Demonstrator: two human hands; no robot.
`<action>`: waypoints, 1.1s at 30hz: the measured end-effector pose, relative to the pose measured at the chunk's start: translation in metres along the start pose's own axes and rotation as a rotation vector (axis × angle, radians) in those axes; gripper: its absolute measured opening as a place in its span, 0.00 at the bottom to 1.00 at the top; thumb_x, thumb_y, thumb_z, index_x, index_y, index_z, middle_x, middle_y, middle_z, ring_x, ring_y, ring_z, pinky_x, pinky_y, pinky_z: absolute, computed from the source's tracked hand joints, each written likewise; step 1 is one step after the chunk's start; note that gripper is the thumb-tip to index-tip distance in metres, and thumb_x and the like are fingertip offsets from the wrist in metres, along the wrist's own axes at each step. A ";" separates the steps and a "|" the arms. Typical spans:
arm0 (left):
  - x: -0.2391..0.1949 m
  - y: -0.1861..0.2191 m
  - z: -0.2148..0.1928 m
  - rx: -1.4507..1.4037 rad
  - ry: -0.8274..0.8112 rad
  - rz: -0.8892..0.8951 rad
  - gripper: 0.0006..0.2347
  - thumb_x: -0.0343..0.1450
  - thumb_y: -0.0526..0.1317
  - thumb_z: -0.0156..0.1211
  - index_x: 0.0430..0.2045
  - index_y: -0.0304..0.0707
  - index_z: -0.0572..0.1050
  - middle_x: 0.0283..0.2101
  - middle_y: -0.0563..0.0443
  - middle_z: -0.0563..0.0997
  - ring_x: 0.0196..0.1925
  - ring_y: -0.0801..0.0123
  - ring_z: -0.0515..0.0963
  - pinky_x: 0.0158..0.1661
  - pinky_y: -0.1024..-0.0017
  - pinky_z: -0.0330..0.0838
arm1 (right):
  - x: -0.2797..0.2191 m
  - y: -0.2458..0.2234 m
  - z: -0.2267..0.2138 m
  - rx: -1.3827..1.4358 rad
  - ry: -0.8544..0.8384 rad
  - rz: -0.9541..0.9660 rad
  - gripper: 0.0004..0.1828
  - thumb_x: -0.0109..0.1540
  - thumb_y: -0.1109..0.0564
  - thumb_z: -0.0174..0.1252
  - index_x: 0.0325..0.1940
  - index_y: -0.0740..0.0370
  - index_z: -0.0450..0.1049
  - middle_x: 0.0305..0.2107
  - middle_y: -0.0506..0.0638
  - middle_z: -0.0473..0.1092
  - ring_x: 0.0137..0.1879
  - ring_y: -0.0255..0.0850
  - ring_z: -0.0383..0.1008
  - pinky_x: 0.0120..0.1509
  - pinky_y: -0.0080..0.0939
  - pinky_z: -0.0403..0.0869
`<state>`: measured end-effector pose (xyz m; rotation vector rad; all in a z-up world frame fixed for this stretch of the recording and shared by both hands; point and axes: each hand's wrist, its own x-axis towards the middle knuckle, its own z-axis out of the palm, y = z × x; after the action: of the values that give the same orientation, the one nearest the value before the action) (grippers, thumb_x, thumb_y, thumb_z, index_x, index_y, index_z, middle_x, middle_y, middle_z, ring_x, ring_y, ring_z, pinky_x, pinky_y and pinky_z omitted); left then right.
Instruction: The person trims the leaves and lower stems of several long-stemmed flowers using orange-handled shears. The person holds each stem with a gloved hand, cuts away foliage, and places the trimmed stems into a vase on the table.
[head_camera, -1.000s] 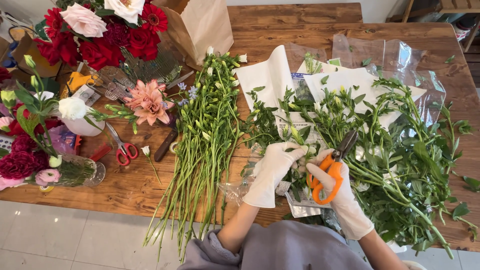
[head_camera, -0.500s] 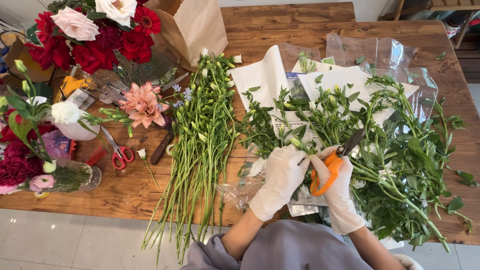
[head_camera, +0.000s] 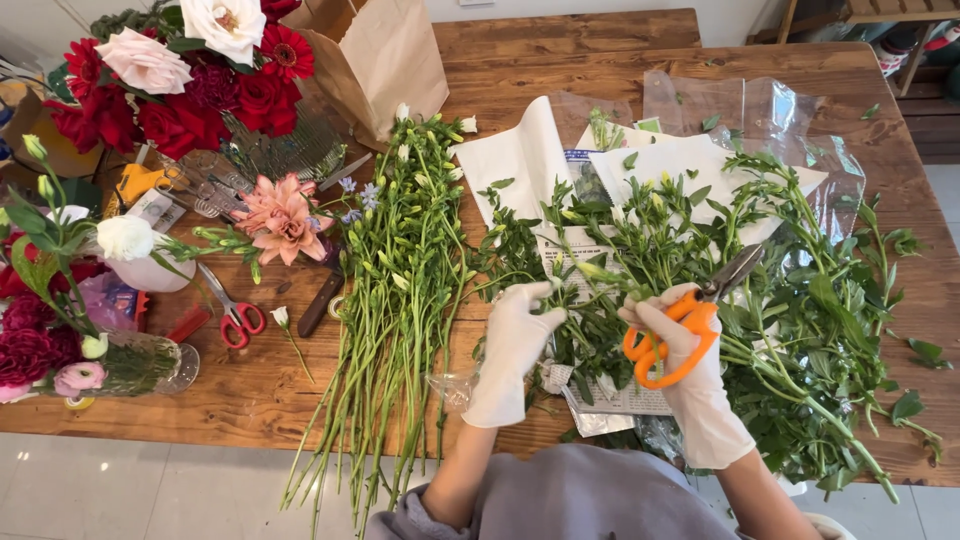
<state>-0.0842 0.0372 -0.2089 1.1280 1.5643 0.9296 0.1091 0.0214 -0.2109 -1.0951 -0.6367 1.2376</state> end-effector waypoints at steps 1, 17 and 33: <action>-0.012 0.016 0.001 -0.026 -0.022 0.009 0.14 0.62 0.39 0.71 0.42 0.46 0.81 0.41 0.53 0.84 0.46 0.70 0.81 0.49 0.73 0.74 | -0.004 -0.005 0.007 -0.028 0.006 -0.025 0.18 0.56 0.69 0.64 0.39 0.56 0.63 0.30 0.54 0.72 0.40 0.53 0.82 0.43 0.41 0.79; -0.029 0.029 0.035 -0.206 -0.082 -0.184 0.06 0.61 0.44 0.71 0.29 0.53 0.83 0.22 0.60 0.83 0.28 0.85 0.81 0.36 0.88 0.70 | -0.024 -0.002 0.019 -0.067 -0.018 0.036 0.19 0.52 0.72 0.67 0.39 0.60 0.67 0.30 0.56 0.75 0.31 0.42 0.76 0.40 0.38 0.74; -0.038 0.010 0.050 0.201 0.404 0.701 0.07 0.67 0.41 0.70 0.23 0.45 0.75 0.23 0.50 0.78 0.26 0.53 0.79 0.30 0.62 0.71 | 0.001 0.002 -0.008 0.033 0.149 0.046 0.19 0.61 0.64 0.61 0.44 0.49 0.58 0.35 0.50 0.74 0.36 0.43 0.79 0.44 0.38 0.76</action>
<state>-0.0296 0.0056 -0.2018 1.7738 1.6203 1.5615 0.1156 0.0204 -0.2156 -1.1679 -0.4793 1.1892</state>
